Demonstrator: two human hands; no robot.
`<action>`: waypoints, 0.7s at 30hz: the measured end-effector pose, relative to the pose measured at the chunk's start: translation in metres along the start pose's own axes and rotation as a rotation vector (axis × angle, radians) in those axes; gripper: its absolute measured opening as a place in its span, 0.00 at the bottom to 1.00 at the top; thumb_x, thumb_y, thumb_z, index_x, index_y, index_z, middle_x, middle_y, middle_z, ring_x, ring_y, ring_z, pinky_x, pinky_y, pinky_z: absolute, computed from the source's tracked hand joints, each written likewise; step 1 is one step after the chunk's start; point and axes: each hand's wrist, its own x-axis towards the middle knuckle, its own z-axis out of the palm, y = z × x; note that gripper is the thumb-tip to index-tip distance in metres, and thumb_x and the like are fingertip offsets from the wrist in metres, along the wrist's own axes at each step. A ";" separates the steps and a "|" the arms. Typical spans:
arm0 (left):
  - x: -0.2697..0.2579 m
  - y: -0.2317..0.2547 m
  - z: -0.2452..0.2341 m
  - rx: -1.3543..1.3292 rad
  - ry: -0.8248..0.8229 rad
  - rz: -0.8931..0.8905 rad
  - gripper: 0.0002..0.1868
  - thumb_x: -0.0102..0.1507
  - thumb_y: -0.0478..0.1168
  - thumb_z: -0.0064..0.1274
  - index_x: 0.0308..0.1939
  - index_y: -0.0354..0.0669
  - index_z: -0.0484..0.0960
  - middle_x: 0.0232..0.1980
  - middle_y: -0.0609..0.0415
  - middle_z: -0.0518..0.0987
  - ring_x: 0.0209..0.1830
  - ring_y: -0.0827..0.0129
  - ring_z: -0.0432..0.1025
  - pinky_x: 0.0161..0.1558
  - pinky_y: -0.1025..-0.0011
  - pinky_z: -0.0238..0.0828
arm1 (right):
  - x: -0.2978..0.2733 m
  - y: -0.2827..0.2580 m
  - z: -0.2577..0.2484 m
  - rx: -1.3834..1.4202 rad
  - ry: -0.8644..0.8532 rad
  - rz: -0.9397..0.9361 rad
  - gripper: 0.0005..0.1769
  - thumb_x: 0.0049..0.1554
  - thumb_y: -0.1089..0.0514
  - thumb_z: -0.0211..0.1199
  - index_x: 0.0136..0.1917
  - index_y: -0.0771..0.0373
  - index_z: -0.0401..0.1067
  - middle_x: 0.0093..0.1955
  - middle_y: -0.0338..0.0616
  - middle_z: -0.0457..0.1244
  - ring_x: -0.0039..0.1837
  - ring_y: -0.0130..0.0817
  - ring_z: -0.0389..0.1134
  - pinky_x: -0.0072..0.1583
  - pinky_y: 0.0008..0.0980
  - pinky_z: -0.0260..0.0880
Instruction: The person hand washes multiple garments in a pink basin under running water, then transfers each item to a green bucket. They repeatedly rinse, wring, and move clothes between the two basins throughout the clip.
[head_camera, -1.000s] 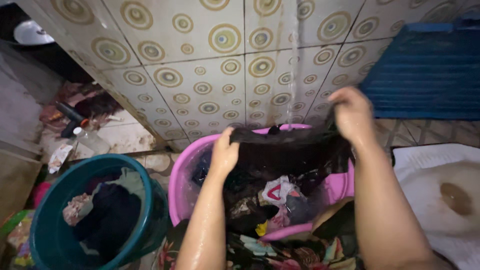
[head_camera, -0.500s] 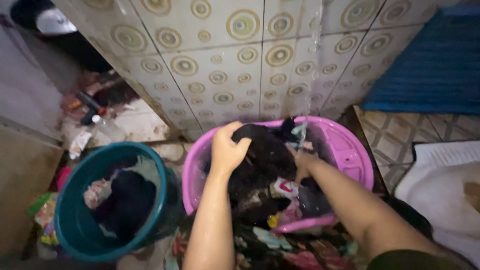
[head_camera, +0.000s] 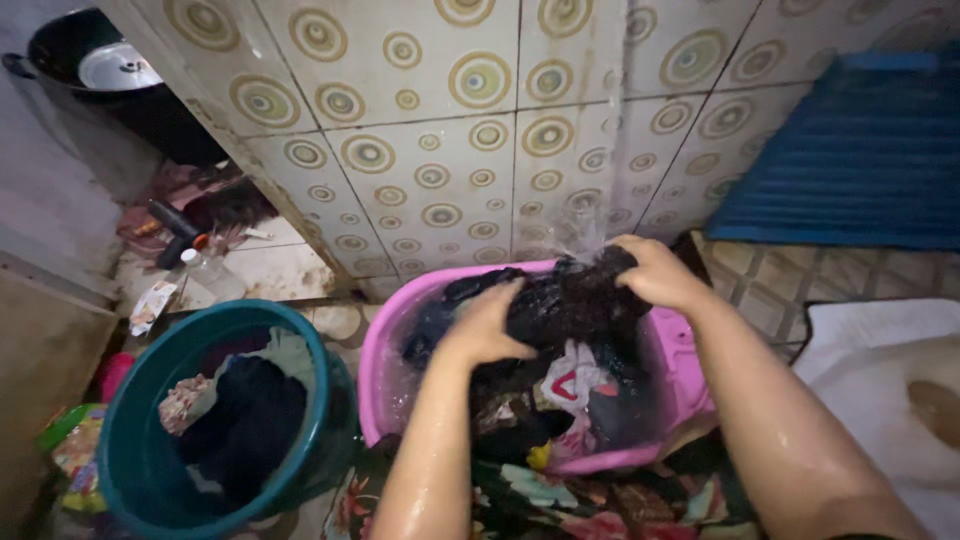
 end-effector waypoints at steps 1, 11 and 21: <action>0.010 0.009 0.017 -0.150 0.049 0.108 0.63 0.40 0.50 0.79 0.73 0.33 0.62 0.73 0.33 0.66 0.74 0.45 0.58 0.71 0.57 0.53 | -0.002 -0.011 -0.002 0.110 0.036 0.044 0.25 0.39 0.66 0.63 0.53 0.71 0.75 0.48 0.56 0.71 0.53 0.50 0.71 0.57 0.41 0.69; 0.110 -0.006 0.060 -1.301 -0.260 0.127 0.51 0.59 0.55 0.68 0.78 0.35 0.63 0.74 0.45 0.69 0.71 0.60 0.63 0.72 0.63 0.59 | 0.018 -0.083 -0.022 1.782 0.515 0.020 0.22 0.49 0.49 0.50 0.45 0.69 0.73 0.44 0.58 0.70 0.48 0.54 0.73 0.58 0.51 0.75; 0.054 0.024 0.089 -1.741 -0.213 -0.508 0.31 0.64 0.57 0.57 0.61 0.37 0.77 0.43 0.48 0.80 0.39 0.57 0.75 0.45 0.60 0.75 | 0.063 -0.053 0.020 1.541 0.299 0.559 0.19 0.56 0.45 0.59 0.52 0.61 0.73 0.49 0.48 0.69 0.53 0.46 0.70 0.62 0.45 0.71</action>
